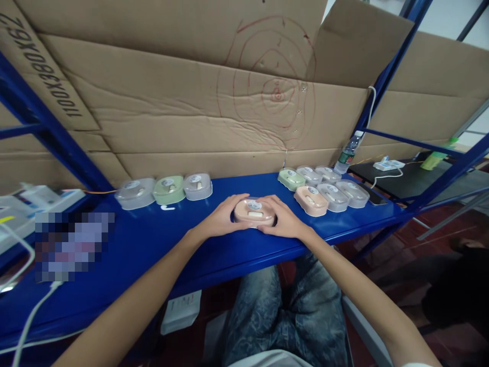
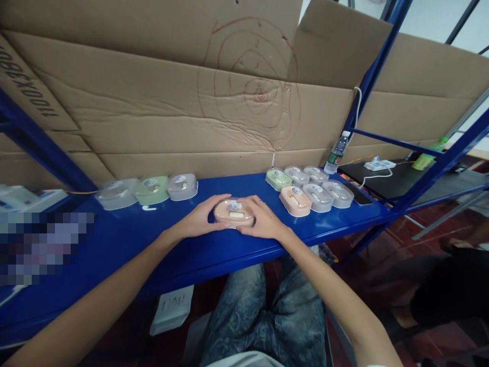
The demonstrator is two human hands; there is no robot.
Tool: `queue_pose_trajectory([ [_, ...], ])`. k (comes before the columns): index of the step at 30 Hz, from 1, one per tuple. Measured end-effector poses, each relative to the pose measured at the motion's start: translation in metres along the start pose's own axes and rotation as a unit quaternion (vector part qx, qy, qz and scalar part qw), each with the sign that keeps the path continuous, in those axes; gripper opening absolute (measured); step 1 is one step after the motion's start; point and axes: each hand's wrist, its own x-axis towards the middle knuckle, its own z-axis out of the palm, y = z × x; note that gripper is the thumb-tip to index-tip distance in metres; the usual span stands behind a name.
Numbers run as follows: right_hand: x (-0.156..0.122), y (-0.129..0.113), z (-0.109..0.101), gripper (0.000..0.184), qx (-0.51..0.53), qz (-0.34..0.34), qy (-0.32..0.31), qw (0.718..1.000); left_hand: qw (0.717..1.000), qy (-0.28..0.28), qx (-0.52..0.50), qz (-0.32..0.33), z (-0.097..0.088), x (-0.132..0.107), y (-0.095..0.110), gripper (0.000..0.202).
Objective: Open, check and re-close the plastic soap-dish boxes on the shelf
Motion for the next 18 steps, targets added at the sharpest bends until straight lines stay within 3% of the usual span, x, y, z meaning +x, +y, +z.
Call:
queue_pose_trajectory([
  [6,0.002,0.002,-0.003,0.063,0.078,0.033,0.027,0.996,1.0,-0.003,0.003,-0.019,0.01,-0.001,0.009,0.107],
  [12,-0.001,0.011,-0.003,0.052,0.147,0.09,0.115,0.978,0.997,0.003,-0.057,-0.052,0.011,0.0,0.006,0.125],
  [16,-0.004,0.02,-0.005,0.055,0.026,0.115,0.197,0.973,0.998,-0.033,-0.006,-0.044,0.001,0.001,0.005,0.11],
  [18,-0.004,0.024,-0.004,0.059,-0.033,0.136,0.19,0.972,0.997,-0.069,0.022,-0.031,-0.007,0.002,0.005,0.094],
])
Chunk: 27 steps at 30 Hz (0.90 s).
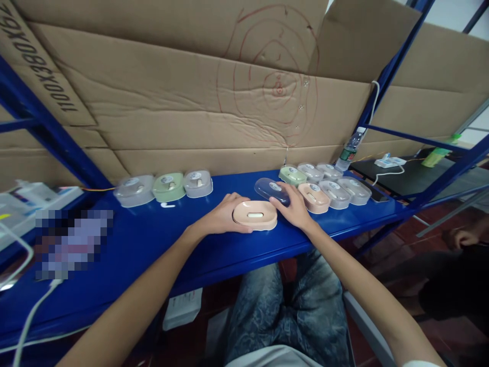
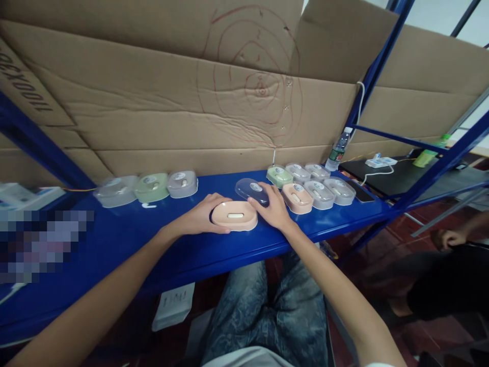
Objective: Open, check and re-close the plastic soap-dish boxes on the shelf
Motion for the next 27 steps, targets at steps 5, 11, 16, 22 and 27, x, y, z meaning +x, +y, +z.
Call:
queue_pose_trajectory([
  [5,0.005,0.009,0.01,0.056,-0.13,0.045,-0.082,0.987,0.999,-0.047,0.007,0.008,-0.011,-0.002,0.002,0.083],
  [11,0.005,0.003,0.007,0.05,-0.112,0.008,-0.06,0.992,0.999,-0.029,0.009,0.014,-0.003,0.0,0.003,0.085],
  [16,-0.007,-0.019,-0.001,0.054,-0.029,-0.15,-0.108,0.982,1.0,0.009,0.01,0.005,0.01,0.001,0.004,0.098],
  [22,-0.006,-0.024,0.006,0.073,-0.054,-0.2,-0.198,0.958,1.0,0.008,-0.005,0.01,0.015,0.0,0.001,0.104],
  [27,-0.005,-0.023,0.005,0.066,-0.039,-0.194,-0.195,0.961,1.0,0.007,-0.011,-0.005,0.014,-0.001,0.002,0.109],
])
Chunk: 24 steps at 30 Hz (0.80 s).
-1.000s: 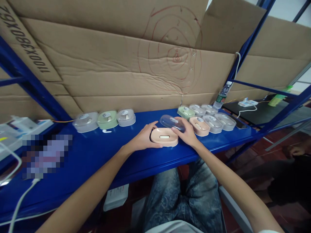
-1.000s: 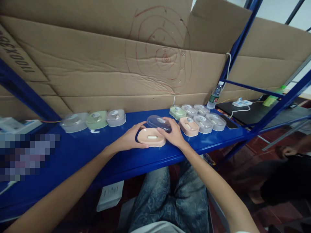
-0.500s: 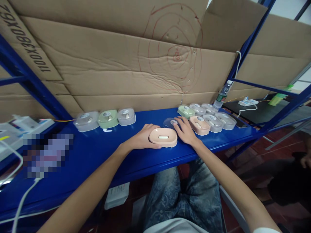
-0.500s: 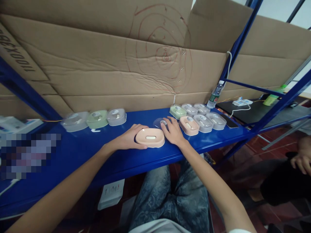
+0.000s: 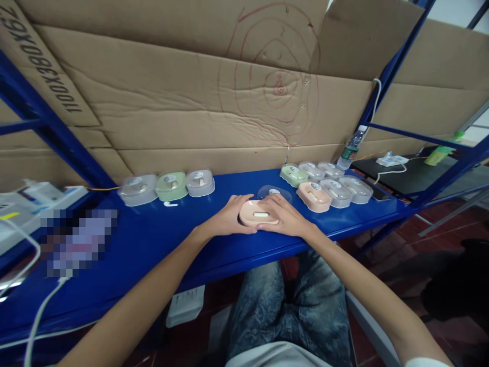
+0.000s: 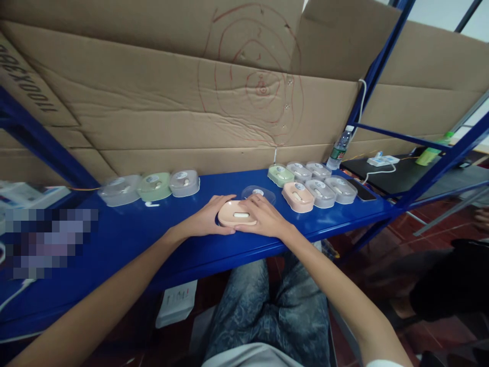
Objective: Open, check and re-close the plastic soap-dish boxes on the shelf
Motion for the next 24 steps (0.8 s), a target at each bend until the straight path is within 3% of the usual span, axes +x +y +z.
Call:
queue_pose_trajectory([
  [10,-0.005,0.0,-0.002,0.057,0.082,0.089,0.026,0.992,0.999,0.002,-0.017,-0.032,0.002,-0.001,0.0,0.118],
  [18,-0.006,0.012,-0.003,0.039,0.089,0.132,0.158,0.975,0.999,0.003,-0.033,-0.012,-0.002,0.001,0.004,0.111],
  [24,-0.006,0.004,-0.004,0.044,0.042,0.1,0.13,0.985,0.999,-0.004,-0.036,-0.016,-0.002,0.0,-0.001,0.12],
])
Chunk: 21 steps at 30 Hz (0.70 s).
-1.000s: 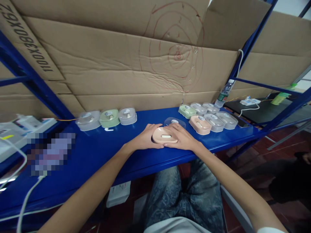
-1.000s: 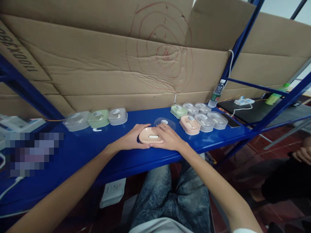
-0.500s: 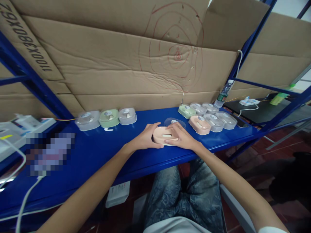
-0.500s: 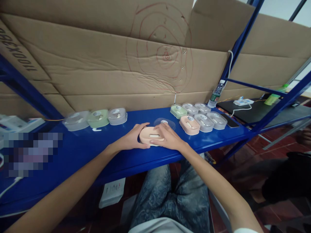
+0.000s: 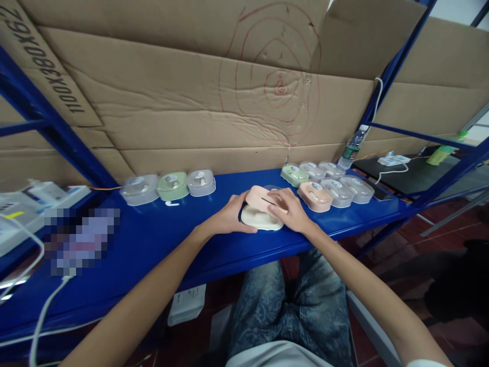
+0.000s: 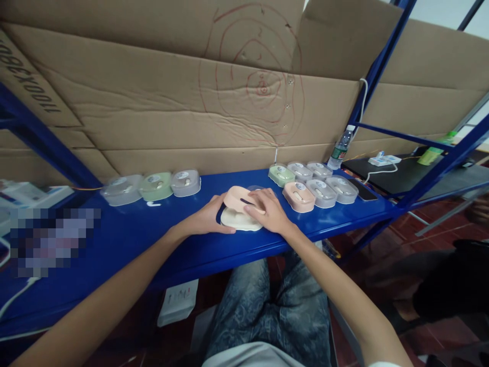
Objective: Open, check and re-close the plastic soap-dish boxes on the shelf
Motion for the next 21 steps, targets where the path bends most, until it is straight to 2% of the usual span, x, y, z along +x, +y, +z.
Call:
queue_pose_trajectory([
  [4,0.0,-0.01,0.0,0.05,-0.042,-0.037,-0.049,0.997,1.0,-0.005,0.003,-0.025,0.002,-0.001,-0.007,0.131],
  [7,0.001,-0.014,0.0,0.053,-0.062,-0.058,-0.079,0.993,0.999,-0.009,0.002,-0.034,0.003,-0.001,-0.008,0.131],
  [21,-0.001,-0.013,0.004,0.051,-0.106,-0.114,-0.118,0.981,1.0,-0.008,0.019,0.011,0.002,-0.002,-0.003,0.12],
])
